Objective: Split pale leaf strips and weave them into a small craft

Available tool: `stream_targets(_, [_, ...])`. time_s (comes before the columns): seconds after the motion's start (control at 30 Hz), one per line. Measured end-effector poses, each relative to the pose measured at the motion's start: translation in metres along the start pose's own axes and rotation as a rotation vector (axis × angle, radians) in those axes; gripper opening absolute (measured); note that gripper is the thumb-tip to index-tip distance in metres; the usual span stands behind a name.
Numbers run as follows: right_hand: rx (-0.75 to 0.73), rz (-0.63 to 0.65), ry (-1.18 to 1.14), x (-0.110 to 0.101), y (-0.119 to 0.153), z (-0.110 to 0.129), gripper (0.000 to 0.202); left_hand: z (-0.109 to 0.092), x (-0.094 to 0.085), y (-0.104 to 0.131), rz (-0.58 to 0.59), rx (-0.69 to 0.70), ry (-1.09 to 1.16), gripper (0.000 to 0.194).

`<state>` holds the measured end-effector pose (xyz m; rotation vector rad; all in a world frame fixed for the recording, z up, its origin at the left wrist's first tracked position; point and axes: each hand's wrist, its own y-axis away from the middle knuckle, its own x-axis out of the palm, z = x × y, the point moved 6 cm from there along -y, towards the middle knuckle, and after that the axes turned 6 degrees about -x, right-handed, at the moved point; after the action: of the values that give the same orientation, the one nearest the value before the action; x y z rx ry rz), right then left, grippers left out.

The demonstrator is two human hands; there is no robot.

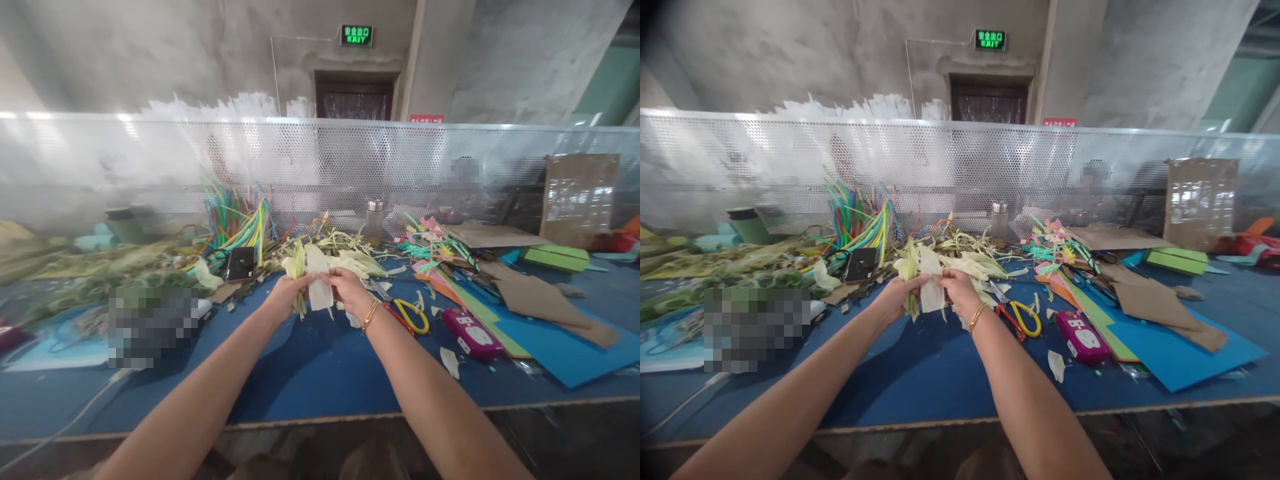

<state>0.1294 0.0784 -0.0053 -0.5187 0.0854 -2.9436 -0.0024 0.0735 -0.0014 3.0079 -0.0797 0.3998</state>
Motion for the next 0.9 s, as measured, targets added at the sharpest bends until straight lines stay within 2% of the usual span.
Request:
stream_targets(0.13, [-0.006,-0.003,0.058,0.0,0.001,-0.001,0.028,0.001,-0.002,0.0,-0.024,0.015,-0.065,0.035])
stream_targets(0.33, [0.029,0.058,0.063,0.005,0.0,-0.007,0.027,0.006,-0.001,-0.002,0.022,-0.019,0.003,0.032])
stream_targets(0.4, [0.016,0.059,0.038,0.003,-0.004,-0.009,0.027,0.005,0.004,0.002,0.071,-0.036,0.047,0.028])
stream_targets(0.47, [-0.012,-0.016,-0.004,-0.01,-0.012,-0.007,0.024,-0.002,0.012,0.009,0.2,-0.037,0.133,0.025])
stream_targets(0.53, [-0.033,-0.188,-0.061,-0.035,-0.02,-0.001,0.019,-0.016,0.018,0.018,0.356,-0.017,0.286,0.024])
stream_targets(0.6, [-0.063,-0.399,-0.153,-0.067,-0.023,0.01,0.015,-0.038,0.012,0.023,0.415,0.05,0.503,0.023])
stream_targets(0.67, [-0.152,-0.556,-0.267,-0.094,-0.021,0.025,0.015,-0.06,-0.006,0.022,0.362,0.174,0.693,0.017])
stream_targets(0.73, [-0.228,-0.664,-0.33,-0.111,-0.018,0.038,0.016,-0.072,-0.024,0.016,0.269,0.241,0.786,0.009])
stream_targets(0.83, [-0.298,-0.725,-0.25,-0.118,-0.013,0.048,0.022,-0.069,-0.041,0.003,0.086,0.228,0.807,0.01])
stream_targets(0.9, [-0.338,-0.708,-0.075,-0.115,-0.013,0.052,0.025,-0.058,-0.036,-0.001,0.083,0.164,0.768,0.016])
